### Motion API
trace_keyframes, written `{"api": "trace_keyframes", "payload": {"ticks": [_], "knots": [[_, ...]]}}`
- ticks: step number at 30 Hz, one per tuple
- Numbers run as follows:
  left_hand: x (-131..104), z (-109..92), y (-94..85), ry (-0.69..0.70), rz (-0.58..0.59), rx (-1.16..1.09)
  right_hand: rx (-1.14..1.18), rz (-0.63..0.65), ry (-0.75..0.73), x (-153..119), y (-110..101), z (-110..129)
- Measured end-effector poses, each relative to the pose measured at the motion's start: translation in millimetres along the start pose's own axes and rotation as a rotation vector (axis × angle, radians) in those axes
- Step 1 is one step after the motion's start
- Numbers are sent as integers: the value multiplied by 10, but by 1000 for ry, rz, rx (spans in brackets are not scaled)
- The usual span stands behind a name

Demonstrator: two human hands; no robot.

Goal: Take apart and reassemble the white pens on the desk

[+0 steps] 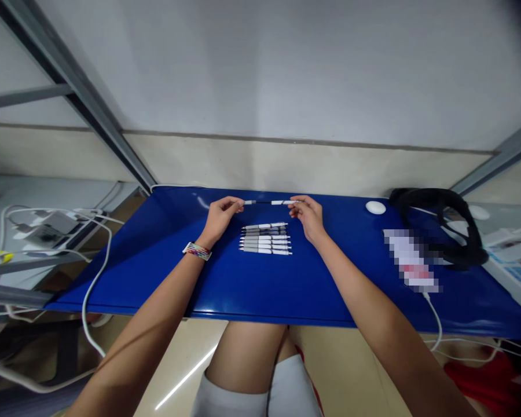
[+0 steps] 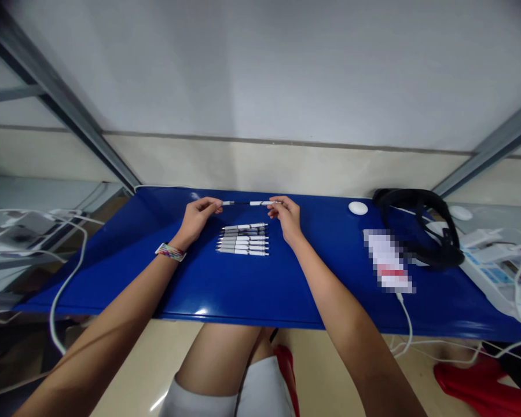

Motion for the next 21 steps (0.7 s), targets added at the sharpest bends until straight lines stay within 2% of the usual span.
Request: {"api": "trace_keyframes", "payload": {"ticks": [15, 17, 21], "knots": [[0, -33, -9, 1, -23, 82, 55, -97, -20, -7, -73, 71], [-15, -42, 34, 5, 5, 100, 46, -34, -10, -32, 23, 86], [-55, -45, 167, 6, 98, 185, 20, 180, 4, -113, 316, 121]]}}
Point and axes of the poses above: each hand's wrist, its own x-axis towards the middle knuckle, its own y-axis out of the palm, z = x × y, the point moved 10 cm from there along x, towards the middle knuckle, and after that the axes turned 8 degrees about -y, right-handed, at the moved point
